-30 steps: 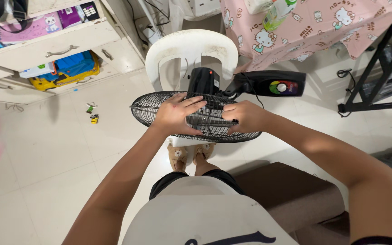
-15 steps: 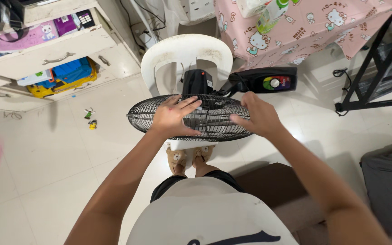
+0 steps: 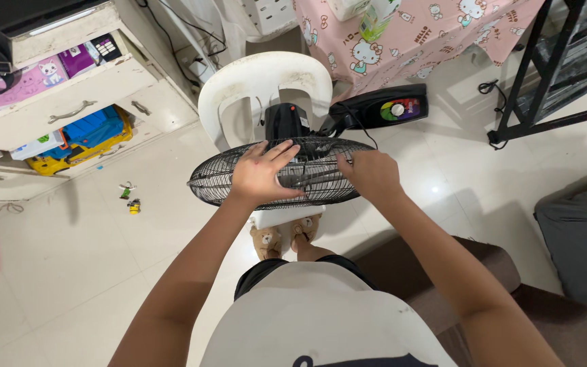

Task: The person disassembles a standing electric fan by removing the front grille, fan blades, and rear grille. They then wipe the motor housing with a tissue. The video ends before reassembly is shown.

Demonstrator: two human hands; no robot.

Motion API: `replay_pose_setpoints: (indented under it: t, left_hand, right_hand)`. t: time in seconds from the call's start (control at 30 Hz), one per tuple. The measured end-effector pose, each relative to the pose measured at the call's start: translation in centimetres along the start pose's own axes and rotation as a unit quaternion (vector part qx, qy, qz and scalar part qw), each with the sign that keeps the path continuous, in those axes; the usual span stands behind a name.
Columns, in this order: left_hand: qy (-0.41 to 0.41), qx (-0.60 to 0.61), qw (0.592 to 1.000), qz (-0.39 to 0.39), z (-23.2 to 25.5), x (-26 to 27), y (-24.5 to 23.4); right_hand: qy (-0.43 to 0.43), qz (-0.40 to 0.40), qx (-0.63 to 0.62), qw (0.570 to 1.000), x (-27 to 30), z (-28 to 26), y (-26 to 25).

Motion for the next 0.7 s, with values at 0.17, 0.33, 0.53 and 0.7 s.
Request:
replay_pose_setpoints:
  t: [0.17, 0.33, 0.53, 0.7]
  left_hand:
    - [0.004, 0.005, 1.0, -0.004, -0.3, 0.4, 0.0]
    - [0.018, -0.004, 1.0, 0.013, -0.1, 0.8, 0.0]
    - [0.031, -0.019, 0.999, 0.029, -1.2, 0.4, -1.2]
    - [0.044, -0.008, 0.999, 0.031, -2.0, 0.7, -2.3]
  right_hand:
    - [-0.102, -0.043, 0.006, 0.994, -0.6, -1.0, 1.7]
    - [-0.142, -0.074, -0.042, 0.986, -1.2, -0.5, 2.5]
    - [0.008, -0.123, -0.363, 0.923, -0.2, 8.2, 0.9]
    - [-0.007, -0.041, -0.196, 0.98, 5.0, 16.5, 5.3]
Point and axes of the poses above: each hand's wrist, its own x-axis away from the middle knuckle, its own y-axis out of the palm, z = x × y, the point moved 8 cm from there along -x, towards the middle knuckle, and after that the axes turned 6 degrees about -x, right-handed, at the moved point
